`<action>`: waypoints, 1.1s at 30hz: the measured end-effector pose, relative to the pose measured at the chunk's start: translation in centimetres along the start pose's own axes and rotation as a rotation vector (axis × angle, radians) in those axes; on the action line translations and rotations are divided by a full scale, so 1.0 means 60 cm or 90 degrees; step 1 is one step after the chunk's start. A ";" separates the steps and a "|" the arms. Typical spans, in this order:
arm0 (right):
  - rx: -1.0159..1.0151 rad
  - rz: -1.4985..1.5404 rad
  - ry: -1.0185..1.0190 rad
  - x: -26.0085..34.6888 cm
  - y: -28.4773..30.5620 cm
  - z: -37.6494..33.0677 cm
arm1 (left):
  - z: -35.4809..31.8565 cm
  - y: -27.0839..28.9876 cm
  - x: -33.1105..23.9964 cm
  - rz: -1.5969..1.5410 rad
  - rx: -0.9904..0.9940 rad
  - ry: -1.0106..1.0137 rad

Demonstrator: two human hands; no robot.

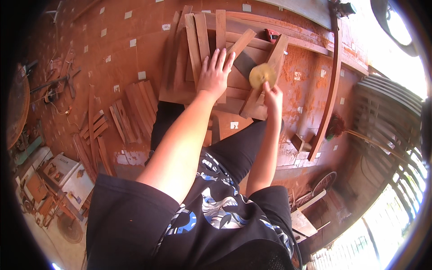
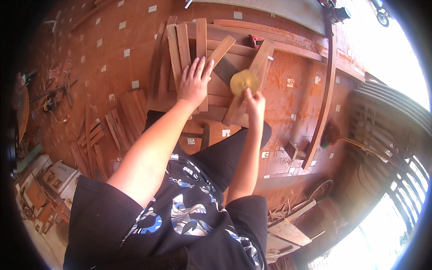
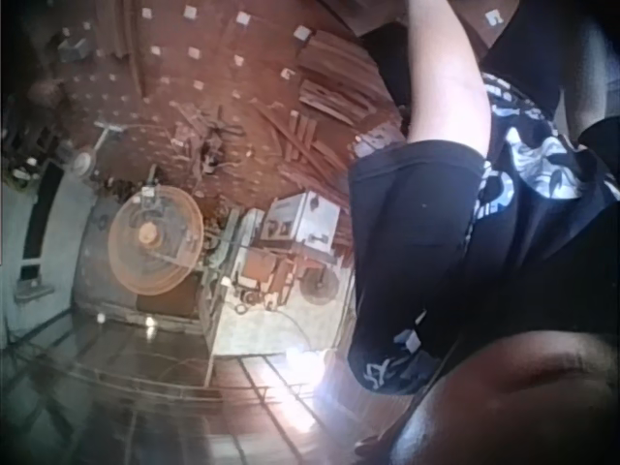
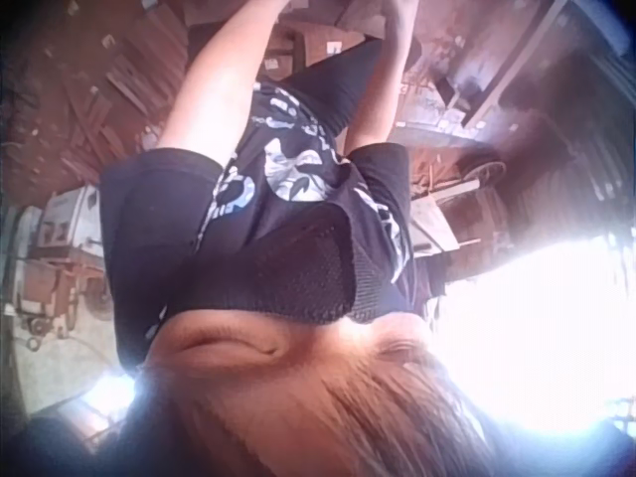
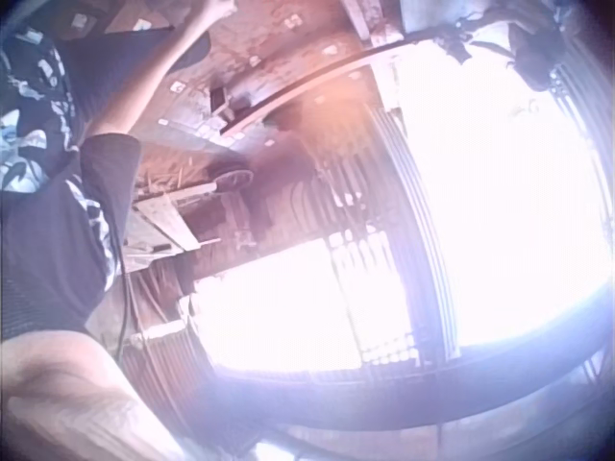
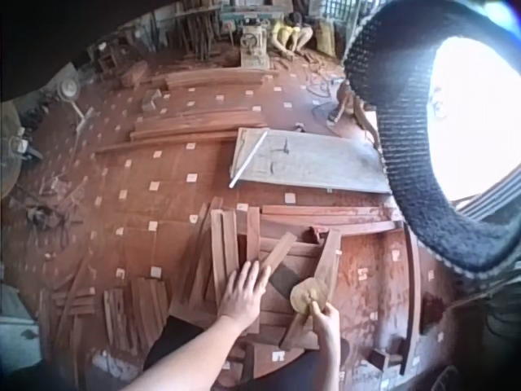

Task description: The person sands wooden planks using a sanding block. They hold each plank with one hand and rub the sanding block along the surface with the other, flipping the pieces to sand different sides. The person works on multiple planks sequentially in a workshop setting.

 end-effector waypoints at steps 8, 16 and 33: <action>-0.075 -0.099 -0.029 -0.135 -0.006 -0.152 | 0.006 0.010 -0.001 0.027 -0.044 -0.005; -0.154 -0.123 0.064 0.009 0.026 -0.027 | 0.007 0.013 -0.002 0.038 -0.046 0.005; -0.223 -0.202 -0.003 0.086 0.083 0.075 | 0.007 0.011 0.001 0.036 -0.025 0.006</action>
Point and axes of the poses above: each hand's wrist, its own z-axis towards the middle knuckle, its own y-axis out of the back of the hand, x = y × z, the point moved 10 cm from there along z, towards the middle knuckle, and after that the axes turned 10 degrees about -y, right-handed, at the moved point
